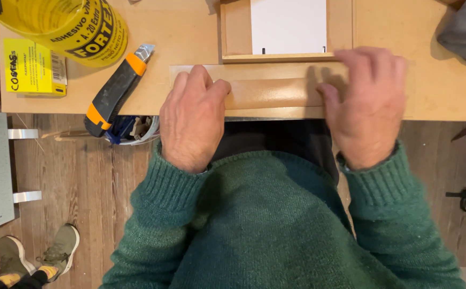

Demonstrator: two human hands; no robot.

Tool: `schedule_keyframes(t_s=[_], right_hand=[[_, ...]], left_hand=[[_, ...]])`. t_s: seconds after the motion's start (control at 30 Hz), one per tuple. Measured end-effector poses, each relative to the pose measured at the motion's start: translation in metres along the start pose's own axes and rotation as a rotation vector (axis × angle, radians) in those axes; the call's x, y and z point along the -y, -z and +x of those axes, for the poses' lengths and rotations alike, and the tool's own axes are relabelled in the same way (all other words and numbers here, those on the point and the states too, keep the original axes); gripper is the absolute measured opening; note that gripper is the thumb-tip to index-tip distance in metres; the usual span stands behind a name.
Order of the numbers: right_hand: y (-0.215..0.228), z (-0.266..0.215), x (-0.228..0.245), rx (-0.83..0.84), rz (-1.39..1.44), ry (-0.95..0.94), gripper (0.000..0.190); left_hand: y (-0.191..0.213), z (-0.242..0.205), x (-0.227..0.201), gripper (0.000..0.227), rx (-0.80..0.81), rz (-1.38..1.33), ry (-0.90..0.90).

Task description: Assembling and gluing components of a wooden picture frame.

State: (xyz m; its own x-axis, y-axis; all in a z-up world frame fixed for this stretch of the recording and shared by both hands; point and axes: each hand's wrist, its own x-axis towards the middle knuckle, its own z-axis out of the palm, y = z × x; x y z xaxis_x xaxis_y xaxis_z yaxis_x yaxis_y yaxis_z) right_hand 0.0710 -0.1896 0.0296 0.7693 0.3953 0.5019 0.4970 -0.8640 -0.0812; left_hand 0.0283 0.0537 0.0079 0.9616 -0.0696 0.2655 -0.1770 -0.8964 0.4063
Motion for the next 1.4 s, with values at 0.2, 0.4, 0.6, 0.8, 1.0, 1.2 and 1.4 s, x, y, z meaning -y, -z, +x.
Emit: schedule_keyframes(t_s=[0.2,0.4,0.6,0.8,1.0,1.2,1.4], right_hand=[[-0.018,-0.009,0.055,0.245,0.513,0.124,0.034],[-0.017,-0.018,0.05,0.32,0.474,0.029,0.034],[0.014,-0.035,0.0,0.267,0.284,-0.117,0.025],[0.023,-0.029,0.0,0.279,0.309,-0.094,0.022],[0.021,-0.006,-0.008,0.277,0.236,0.011,0.022],[0.043,0.055,0.024,0.139,0.227,0.31,0.019],[0.021,0.117,0.068,0.091,0.36,0.584,0.018]], left_hand=[[0.002,0.0,-0.004,0.011,-0.009,-0.016,-0.033],[0.004,0.0,-0.003,0.01,-0.009,0.026,-0.023],[0.002,0.0,-0.003,0.014,-0.022,0.03,-0.017],[0.003,-0.002,-0.006,0.01,-0.005,0.029,-0.017],[0.004,-0.005,-0.003,0.013,-0.022,0.003,-0.037],[0.011,-0.012,0.0,0.011,-0.051,-0.075,-0.047],[0.043,-0.027,0.014,0.027,-0.157,-0.19,-0.039]])
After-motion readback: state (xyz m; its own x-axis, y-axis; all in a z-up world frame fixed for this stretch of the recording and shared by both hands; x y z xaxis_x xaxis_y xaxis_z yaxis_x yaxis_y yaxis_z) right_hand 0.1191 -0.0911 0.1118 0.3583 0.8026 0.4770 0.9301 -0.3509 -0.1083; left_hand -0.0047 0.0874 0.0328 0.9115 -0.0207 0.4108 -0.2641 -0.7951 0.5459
